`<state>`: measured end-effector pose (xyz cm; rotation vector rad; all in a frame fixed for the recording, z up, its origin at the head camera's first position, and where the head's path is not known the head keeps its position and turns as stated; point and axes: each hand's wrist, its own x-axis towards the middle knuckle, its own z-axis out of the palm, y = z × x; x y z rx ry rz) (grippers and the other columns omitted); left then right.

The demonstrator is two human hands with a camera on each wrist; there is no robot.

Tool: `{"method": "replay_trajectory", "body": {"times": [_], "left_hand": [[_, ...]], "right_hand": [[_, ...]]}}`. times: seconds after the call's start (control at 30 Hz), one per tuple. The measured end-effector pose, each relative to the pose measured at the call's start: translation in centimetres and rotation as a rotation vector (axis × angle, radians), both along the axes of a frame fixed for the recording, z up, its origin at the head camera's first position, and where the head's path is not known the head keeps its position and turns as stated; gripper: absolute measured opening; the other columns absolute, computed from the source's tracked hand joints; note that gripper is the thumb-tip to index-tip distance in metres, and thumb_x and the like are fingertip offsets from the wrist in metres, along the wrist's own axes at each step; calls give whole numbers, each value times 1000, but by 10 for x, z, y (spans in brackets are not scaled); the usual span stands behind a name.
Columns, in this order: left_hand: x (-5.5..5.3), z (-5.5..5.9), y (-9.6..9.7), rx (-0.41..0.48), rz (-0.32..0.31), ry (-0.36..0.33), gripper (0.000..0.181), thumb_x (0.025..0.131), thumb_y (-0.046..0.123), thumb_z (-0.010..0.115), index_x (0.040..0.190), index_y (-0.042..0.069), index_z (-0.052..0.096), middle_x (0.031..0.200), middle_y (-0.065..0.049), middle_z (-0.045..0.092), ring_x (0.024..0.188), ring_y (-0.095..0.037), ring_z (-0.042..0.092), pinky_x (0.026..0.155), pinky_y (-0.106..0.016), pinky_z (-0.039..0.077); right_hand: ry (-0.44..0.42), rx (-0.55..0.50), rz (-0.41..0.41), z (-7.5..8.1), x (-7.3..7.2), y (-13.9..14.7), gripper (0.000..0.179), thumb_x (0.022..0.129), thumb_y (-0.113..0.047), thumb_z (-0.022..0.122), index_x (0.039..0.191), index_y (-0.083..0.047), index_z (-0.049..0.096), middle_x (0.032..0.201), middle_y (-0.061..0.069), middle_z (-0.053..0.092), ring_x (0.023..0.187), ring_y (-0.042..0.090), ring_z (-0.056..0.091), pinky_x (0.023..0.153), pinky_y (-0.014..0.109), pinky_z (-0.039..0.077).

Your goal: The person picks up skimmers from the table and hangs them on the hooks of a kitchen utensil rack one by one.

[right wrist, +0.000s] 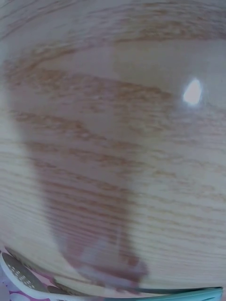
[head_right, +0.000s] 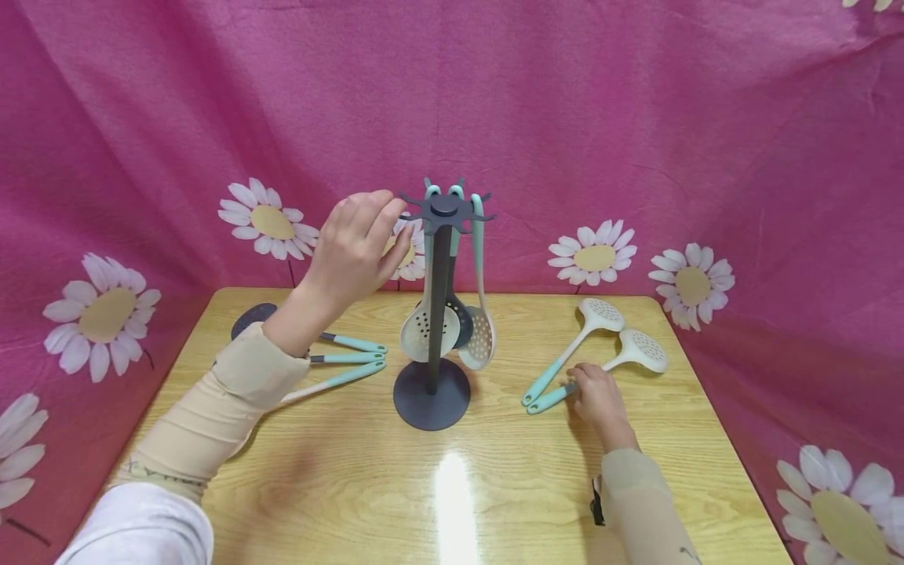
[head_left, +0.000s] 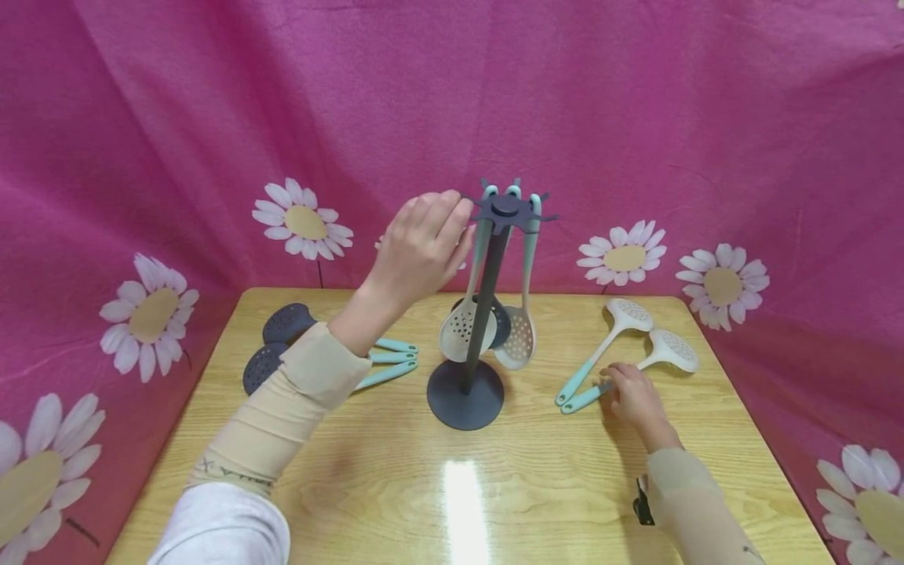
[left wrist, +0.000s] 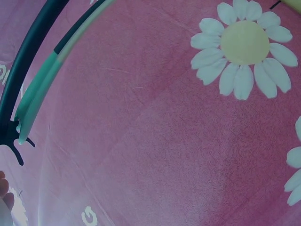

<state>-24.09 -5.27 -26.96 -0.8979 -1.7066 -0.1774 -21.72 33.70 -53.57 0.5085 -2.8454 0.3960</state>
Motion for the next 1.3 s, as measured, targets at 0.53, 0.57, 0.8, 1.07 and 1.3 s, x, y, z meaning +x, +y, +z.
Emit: {"method": "replay_trajectory", "body": {"times": [0.53,0.57,0.8,1.07,1.3], "left_hand": [[-8,0,1,-116,17,92,9,86,1,53,94,-2,53,91,-15,55,84,-27,52,76,-34,46],[-7,0,1,-121,17,89,8,86,0,53,94,-2,53,91,-14,54,84,-27,52,76,-34,46],[-6,2,3,-132,24,85,7,85,-5,50,89,0,54,89,-13,53,82,-26,50,76,-33,44],[-4,4,4,-107,30,92,8,85,-6,49,85,2,53,85,-11,52,79,-24,49,73,-32,43],[-3,3,6,-78,14,76,9,86,-6,49,83,1,54,84,-12,52,78,-24,49,72,-33,44]], "right_hand": [[-62,6,26,-12,-1,0,35,65,17,61,98,5,62,102,21,58,96,38,55,82,49,45],[-57,7,27,-13,-1,0,35,65,17,62,98,4,62,101,20,58,95,38,55,82,49,46],[-64,23,43,-18,-5,-4,28,70,15,62,95,3,62,97,17,59,93,37,56,82,48,46],[-102,26,28,-13,-6,-7,24,74,15,60,93,1,62,96,16,59,94,37,56,81,49,47],[-93,47,39,-10,-4,-4,25,73,14,63,93,-1,64,93,12,59,92,33,57,77,46,49]]}}
